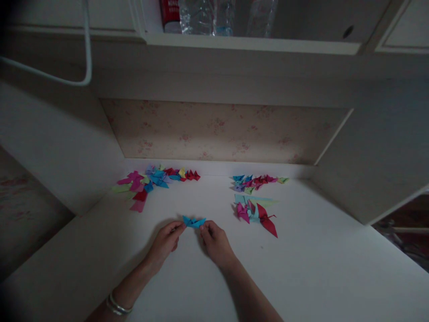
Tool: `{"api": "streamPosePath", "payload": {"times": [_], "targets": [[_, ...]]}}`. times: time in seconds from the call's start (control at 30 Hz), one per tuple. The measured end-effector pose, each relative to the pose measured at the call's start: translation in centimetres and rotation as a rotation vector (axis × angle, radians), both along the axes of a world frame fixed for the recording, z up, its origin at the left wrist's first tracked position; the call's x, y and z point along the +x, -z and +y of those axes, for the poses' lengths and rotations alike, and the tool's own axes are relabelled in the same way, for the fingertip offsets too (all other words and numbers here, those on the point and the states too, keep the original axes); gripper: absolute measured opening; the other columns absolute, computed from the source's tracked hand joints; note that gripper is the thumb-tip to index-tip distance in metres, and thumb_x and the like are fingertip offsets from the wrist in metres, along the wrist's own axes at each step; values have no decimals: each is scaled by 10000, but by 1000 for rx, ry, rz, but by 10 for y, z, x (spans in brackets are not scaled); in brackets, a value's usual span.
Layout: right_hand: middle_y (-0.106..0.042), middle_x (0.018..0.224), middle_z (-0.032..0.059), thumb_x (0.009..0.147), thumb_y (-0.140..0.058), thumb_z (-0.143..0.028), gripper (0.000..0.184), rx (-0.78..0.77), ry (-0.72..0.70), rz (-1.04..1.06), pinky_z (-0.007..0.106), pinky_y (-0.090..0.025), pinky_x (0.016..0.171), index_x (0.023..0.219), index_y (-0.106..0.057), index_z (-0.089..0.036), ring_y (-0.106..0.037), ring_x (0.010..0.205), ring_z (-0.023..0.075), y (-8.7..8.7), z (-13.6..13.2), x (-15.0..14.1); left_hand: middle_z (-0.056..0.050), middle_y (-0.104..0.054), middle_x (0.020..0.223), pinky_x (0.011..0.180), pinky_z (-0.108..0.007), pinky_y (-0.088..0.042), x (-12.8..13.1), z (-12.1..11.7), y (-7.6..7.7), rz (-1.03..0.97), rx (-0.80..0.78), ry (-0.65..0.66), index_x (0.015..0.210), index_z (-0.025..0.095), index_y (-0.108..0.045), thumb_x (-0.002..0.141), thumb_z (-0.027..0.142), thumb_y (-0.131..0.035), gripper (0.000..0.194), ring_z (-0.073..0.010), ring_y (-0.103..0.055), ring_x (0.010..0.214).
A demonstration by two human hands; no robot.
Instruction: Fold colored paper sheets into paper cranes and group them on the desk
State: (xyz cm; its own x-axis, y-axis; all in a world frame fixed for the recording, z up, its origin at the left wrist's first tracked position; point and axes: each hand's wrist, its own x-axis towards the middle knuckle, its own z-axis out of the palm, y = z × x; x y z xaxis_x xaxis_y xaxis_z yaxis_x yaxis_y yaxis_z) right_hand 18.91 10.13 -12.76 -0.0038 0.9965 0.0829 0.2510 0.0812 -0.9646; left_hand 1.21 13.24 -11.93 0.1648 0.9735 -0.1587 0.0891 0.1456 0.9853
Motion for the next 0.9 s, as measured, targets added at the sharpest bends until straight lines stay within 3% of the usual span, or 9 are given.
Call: {"api": "streamPosePath", "payload": {"times": [0.23, 0.9], "targets": [[-473, 580, -42, 887, -455, -504, 328, -2, 15, -5, 234, -324, 513, 755, -502, -207, -424, 525, 122, 1, 0, -1, 112, -326, 452, 378, -192, -200, 0, 1, 1, 8, -37, 5, 968, 128, -638, 703, 564, -607, 511, -63, -278, 384], [-484, 574, -40, 869, -464, -538, 354, -9, 28, 23, 235, -330, 496, 767, -517, -203, -426, 514, 120, 0, 0, -2, 72, -395, 430, 453, -229, -247, 0, -3, -7, 52, 78, -18, 840, 129, -688, 690, 561, -624, 462, -103, -375, 437]]}}
